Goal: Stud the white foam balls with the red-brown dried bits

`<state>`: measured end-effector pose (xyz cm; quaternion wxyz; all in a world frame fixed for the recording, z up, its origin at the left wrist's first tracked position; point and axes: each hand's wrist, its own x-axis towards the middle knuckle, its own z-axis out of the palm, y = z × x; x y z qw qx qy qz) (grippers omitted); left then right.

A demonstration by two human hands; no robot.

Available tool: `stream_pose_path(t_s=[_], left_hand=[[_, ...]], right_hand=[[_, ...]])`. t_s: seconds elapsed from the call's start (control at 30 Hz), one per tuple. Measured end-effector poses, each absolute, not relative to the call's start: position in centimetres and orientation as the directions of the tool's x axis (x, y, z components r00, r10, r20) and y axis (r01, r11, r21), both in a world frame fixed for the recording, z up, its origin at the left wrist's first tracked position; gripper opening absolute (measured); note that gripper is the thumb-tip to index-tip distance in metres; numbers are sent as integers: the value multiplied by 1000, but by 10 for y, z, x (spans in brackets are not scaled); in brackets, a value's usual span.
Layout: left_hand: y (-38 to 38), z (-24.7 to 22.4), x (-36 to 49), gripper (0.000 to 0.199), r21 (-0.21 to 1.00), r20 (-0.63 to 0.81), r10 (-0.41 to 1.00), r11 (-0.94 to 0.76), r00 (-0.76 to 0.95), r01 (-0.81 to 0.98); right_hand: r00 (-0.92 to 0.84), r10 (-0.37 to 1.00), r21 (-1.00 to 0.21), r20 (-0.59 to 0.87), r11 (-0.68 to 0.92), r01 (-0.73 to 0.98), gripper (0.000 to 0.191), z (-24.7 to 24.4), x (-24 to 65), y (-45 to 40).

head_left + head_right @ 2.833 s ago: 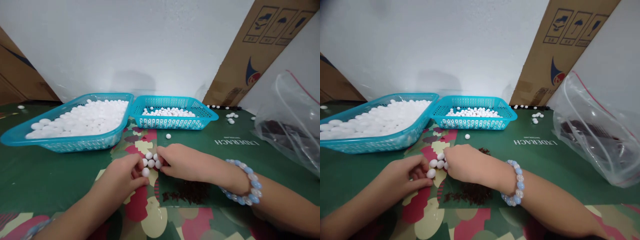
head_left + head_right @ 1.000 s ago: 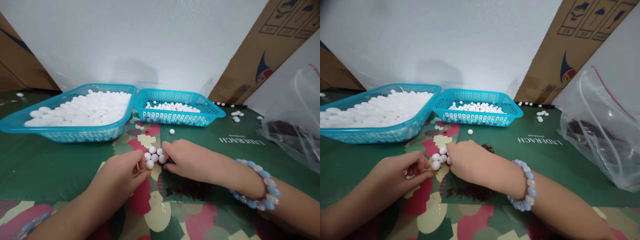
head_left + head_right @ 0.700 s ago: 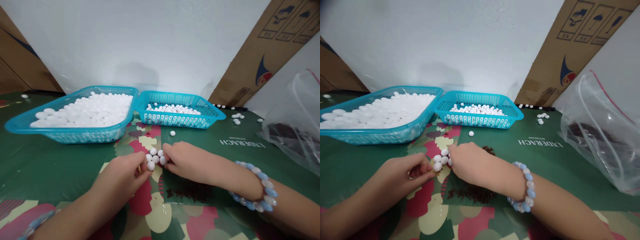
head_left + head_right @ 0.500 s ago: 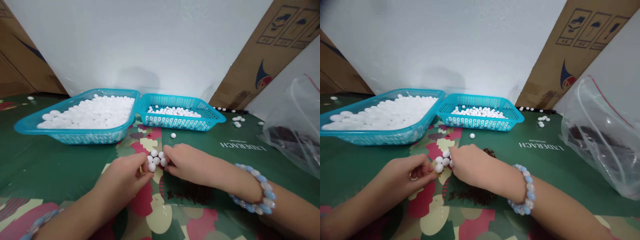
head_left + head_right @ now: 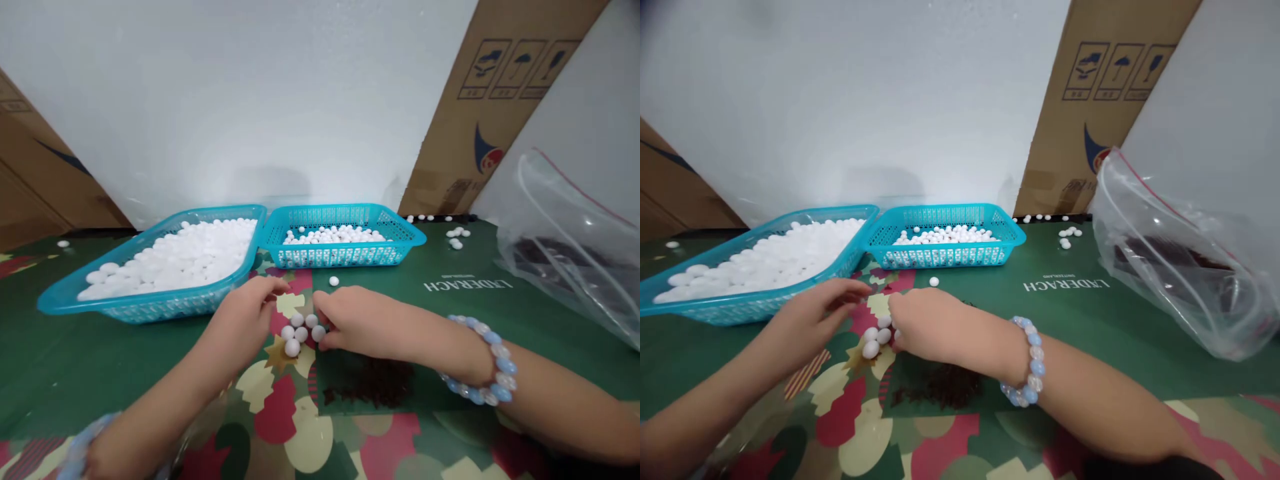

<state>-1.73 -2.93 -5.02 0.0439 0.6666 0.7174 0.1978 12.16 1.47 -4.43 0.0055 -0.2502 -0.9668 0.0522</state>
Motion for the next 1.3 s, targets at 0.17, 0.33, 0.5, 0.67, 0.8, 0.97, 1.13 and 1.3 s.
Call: stream_pose_path(t_s=[0.17,0.33,0.5,0.67,0.8,0.97,1.13,1.3], left_hand=[[-1,-51,-18,35,240,172,980,54,-97,969],[18,-63,-27,41,172,161,986,26,-54,985],[26,-73,-36,35,149,127,992,10,-29,989],[26,-75,-39,33,142,100,995,-15,1,990],[27,-80,-39,30,130,86,995,-56,45,990],[28,-84,-41,28,123,85,994,-81,71,989],[24,-84,-41,29,147,97,993,-79,65,986],[24,-85,-41,26,161,106,993,-72,56,984]], right_hand=[[-882,466,-50,-73,881,470,17,-43,121,17],[-888,459,-24,-43,888,460,13,-45,118,17],[-906,423,-28,11,906,423,13,-49,117,19],[-907,421,-40,26,907,420,11,-53,117,19],[-905,423,-46,41,906,421,10,-57,116,21],[-915,402,-66,39,914,400,15,-54,118,22],[-879,476,-98,29,876,472,18,-47,122,24],[-877,480,-271,23,847,457,30,-56,117,32]])
